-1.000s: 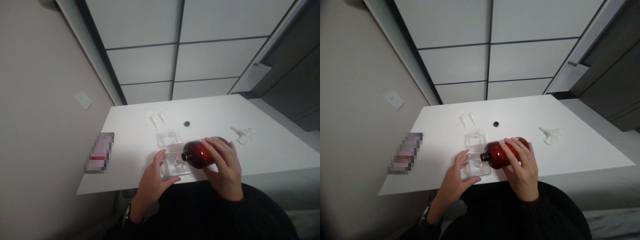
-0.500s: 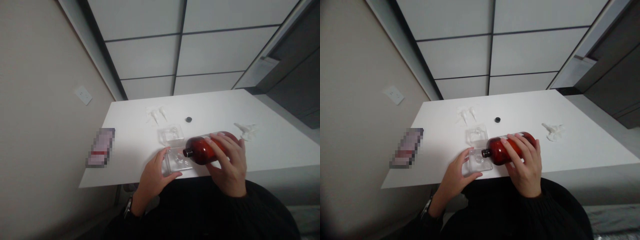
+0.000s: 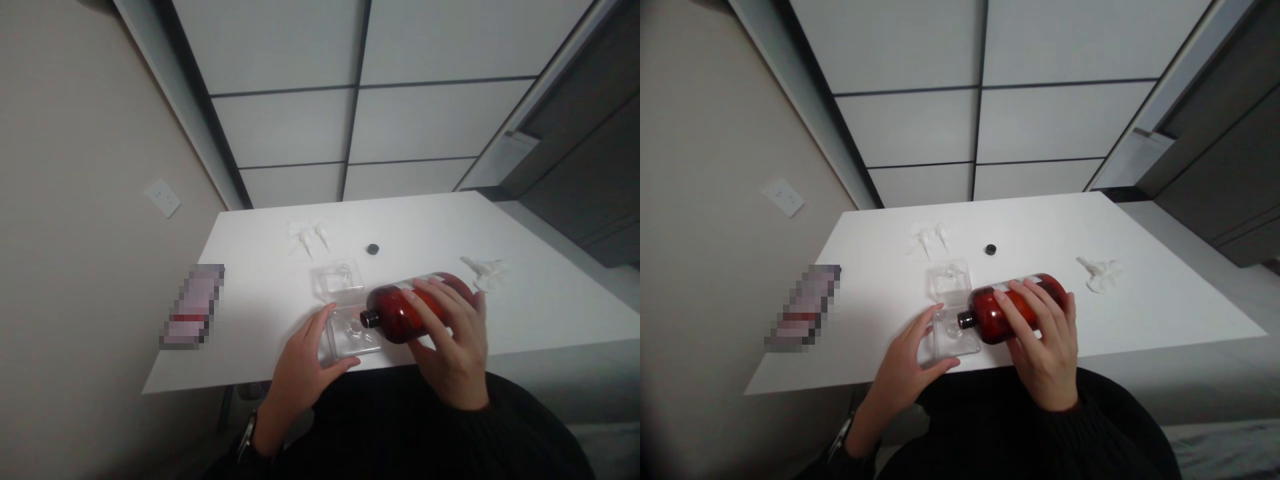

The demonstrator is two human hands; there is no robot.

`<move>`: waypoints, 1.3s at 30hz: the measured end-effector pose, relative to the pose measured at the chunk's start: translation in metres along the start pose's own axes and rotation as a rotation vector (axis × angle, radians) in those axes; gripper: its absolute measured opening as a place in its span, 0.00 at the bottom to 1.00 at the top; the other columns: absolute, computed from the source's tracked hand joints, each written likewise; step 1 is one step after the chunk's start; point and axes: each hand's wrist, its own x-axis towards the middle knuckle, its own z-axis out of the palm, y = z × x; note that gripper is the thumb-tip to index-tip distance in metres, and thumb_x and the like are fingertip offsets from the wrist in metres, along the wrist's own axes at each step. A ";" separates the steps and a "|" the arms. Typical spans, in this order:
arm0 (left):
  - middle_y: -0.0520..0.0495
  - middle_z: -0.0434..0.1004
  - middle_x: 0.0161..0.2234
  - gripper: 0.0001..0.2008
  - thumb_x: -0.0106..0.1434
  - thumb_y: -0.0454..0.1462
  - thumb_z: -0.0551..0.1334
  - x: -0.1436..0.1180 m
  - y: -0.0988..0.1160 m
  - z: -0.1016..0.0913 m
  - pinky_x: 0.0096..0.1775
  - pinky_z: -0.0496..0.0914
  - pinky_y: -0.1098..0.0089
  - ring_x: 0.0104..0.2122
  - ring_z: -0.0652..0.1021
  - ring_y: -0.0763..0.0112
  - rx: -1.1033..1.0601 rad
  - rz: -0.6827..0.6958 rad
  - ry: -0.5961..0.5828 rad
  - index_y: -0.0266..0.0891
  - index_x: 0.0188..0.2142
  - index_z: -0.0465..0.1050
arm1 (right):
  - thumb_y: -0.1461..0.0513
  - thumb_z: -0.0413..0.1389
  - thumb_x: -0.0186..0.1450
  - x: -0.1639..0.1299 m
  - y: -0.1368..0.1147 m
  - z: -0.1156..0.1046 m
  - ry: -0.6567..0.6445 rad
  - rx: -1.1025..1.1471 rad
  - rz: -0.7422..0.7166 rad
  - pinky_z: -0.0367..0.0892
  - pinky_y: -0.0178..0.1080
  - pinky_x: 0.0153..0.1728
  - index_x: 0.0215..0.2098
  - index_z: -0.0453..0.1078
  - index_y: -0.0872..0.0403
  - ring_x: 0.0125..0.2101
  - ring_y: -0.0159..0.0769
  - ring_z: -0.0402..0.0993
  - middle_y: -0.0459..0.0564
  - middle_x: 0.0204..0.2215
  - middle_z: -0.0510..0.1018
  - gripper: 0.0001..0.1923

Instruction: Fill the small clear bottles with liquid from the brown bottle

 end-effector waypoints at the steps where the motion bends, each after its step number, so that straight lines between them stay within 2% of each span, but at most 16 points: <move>1: 0.40 0.70 0.66 0.41 0.61 0.43 0.74 0.000 0.000 0.000 0.63 0.71 0.45 0.64 0.73 0.50 0.004 -0.002 0.000 0.46 0.69 0.59 | 0.71 0.60 0.67 0.000 0.000 0.000 0.004 0.000 0.001 0.50 0.63 0.70 0.62 0.70 0.49 0.59 0.50 0.74 0.58 0.54 0.80 0.27; 16: 0.39 0.70 0.66 0.40 0.62 0.44 0.73 0.000 0.000 0.000 0.63 0.70 0.45 0.64 0.73 0.50 0.011 -0.032 -0.012 0.46 0.69 0.59 | 0.72 0.59 0.67 0.000 -0.001 0.001 0.026 -0.021 0.001 0.49 0.62 0.70 0.57 0.74 0.51 0.59 0.49 0.74 0.57 0.54 0.81 0.22; 24: 0.39 0.70 0.66 0.40 0.63 0.45 0.73 -0.001 -0.002 0.001 0.63 0.70 0.44 0.64 0.72 0.49 0.009 -0.021 -0.006 0.47 0.69 0.58 | 0.72 0.58 0.66 -0.001 -0.001 0.000 0.030 -0.018 0.001 0.46 0.61 0.71 0.59 0.73 0.51 0.60 0.48 0.73 0.58 0.54 0.80 0.24; 30: 0.38 0.69 0.66 0.40 0.63 0.45 0.72 -0.001 -0.003 0.000 0.63 0.70 0.43 0.64 0.73 0.49 0.005 -0.012 -0.008 0.48 0.69 0.58 | 0.73 0.58 0.66 -0.001 -0.002 0.000 0.044 -0.014 0.003 0.45 0.61 0.72 0.64 0.69 0.47 0.60 0.48 0.73 0.56 0.55 0.80 0.30; 34: 0.38 0.70 0.66 0.40 0.63 0.44 0.72 -0.001 -0.002 0.000 0.63 0.70 0.44 0.64 0.73 0.49 0.011 -0.009 -0.008 0.48 0.69 0.58 | 0.74 0.58 0.66 -0.001 -0.003 0.001 0.045 -0.023 0.017 0.47 0.64 0.71 0.68 0.64 0.42 0.59 0.49 0.75 0.54 0.55 0.80 0.36; 39: 0.39 0.70 0.66 0.40 0.62 0.45 0.73 -0.001 0.000 -0.001 0.63 0.71 0.45 0.64 0.73 0.49 0.030 -0.021 -0.006 0.47 0.69 0.58 | 0.74 0.58 0.65 -0.001 -0.003 0.001 0.042 -0.021 0.031 0.48 0.67 0.69 0.69 0.63 0.40 0.59 0.51 0.74 0.53 0.56 0.79 0.39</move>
